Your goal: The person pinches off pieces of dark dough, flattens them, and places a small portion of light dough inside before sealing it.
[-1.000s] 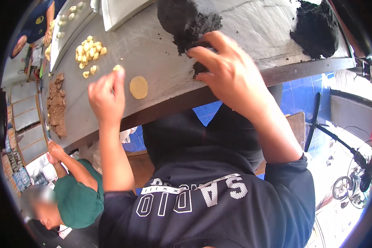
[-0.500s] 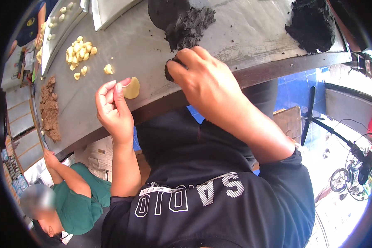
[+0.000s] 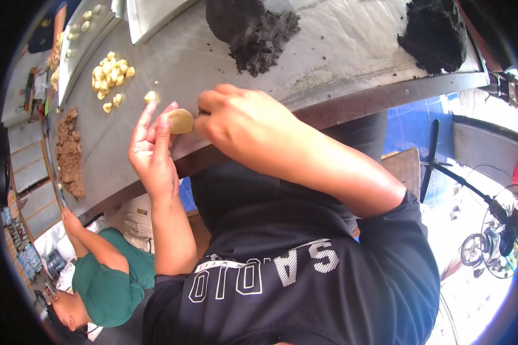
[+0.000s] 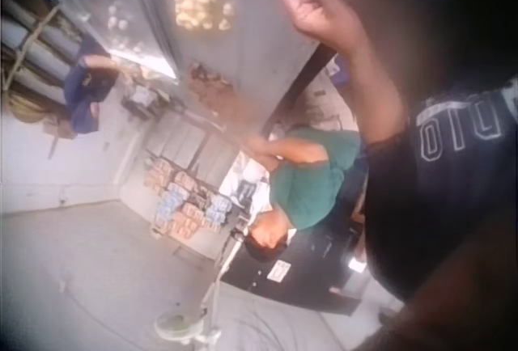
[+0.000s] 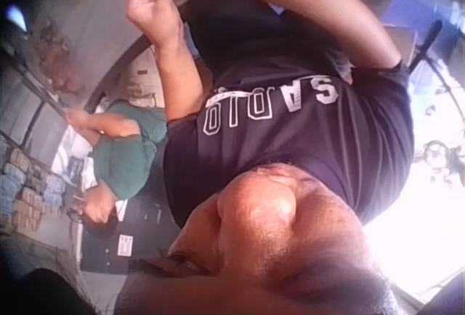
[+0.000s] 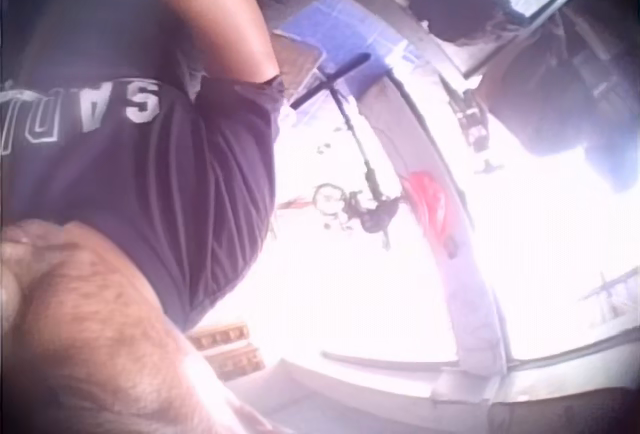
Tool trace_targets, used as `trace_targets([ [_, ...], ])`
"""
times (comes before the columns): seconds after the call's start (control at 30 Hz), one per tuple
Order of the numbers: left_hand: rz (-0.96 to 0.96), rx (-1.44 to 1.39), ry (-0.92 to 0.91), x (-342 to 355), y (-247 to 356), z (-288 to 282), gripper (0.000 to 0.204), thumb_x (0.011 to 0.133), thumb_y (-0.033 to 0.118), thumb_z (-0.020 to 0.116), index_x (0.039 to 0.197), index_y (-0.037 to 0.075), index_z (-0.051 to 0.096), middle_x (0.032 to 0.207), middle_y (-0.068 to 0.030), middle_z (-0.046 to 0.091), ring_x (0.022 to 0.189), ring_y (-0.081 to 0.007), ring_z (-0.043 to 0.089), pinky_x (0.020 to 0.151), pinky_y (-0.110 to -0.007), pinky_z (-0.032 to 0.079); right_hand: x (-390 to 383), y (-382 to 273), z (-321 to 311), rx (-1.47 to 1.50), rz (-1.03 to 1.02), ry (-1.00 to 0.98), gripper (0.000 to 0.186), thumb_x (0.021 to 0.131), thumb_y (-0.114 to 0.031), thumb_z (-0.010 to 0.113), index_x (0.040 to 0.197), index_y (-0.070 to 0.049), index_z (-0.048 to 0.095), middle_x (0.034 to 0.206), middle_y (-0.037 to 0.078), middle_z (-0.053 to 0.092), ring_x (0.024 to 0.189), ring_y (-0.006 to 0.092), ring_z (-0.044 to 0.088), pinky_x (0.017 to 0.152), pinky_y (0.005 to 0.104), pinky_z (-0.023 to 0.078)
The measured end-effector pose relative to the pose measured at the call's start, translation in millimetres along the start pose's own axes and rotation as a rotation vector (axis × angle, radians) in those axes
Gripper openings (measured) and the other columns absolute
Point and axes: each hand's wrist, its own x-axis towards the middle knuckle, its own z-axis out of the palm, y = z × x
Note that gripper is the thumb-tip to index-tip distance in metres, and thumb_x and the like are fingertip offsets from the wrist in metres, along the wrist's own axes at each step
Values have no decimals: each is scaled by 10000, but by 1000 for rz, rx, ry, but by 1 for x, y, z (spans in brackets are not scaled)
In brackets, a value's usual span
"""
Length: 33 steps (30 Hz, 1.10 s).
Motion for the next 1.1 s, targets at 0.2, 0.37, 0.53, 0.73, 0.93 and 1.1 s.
trace_targets([
  [0.2, -188, -332, -67, -13, 26, 39, 520, 1257, 259, 510, 1662, -67, 523, 1659, -270, 614, 1463, -261, 665, 1179, -410, 566, 10, -4, 9, 61, 110, 303, 334, 842, -60, 913, 1149, -36, 784, 1133, 142, 731, 1048, 359, 761, 882, 463, 648],
  [0.37, 212, 286, -246, 8, -3, 5, 362, 1072, -34, 726, 1433, -31, 753, 1371, -145, 785, 1157, -200, 777, 969, -341, 630, 6, 0, -10, 234, 27, 358, 346, 839, -10, 904, 1172, -43, 816, 1176, 145, 761, 1019, 359, 794, 854, 442, 665],
  [0.53, 608, 672, -261, 23, -2, 22, 237, 816, 41, 907, 984, 5, 745, 1020, -122, 739, 857, -282, 766, 730, -379, 607, -4, 4, -3, 345, 39, 245, 218, 883, -79, 835, 1093, -53, 784, 1021, 131, 716, 946, 358, 755, 823, 453, 636],
  [0.73, 537, 629, -430, 28, 3, 23, 467, 658, 183, 1035, 939, 25, 697, 939, -127, 710, 819, -348, 742, 720, -422, 588, -12, -8, 4, 140, -41, 212, 180, 890, -130, 768, 1054, -68, 807, 1150, 116, 721, 1072, 352, 713, 874, 442, 634],
  [0.93, 338, 445, -631, 17, 5, 16, 649, 580, 346, 1118, 977, 67, 686, 829, -78, 690, 744, -332, 718, 713, -443, 578, 0, -6, -13, 230, 174, 276, 542, 704, -13, 925, 1232, -80, 823, 1248, 127, 729, 1130, 377, 709, 970, 474, 614],
  [1.1, 535, 698, -541, 5, -4, 17, 610, 686, 404, 1095, 975, 72, 672, 815, -83, 677, 727, -311, 704, 683, -402, 558, 10, -7, 8, 207, 132, 243, 586, 720, -5, 903, 1295, -76, 814, 1261, 149, 727, 1184, 387, 705, 1016, 474, 604],
])
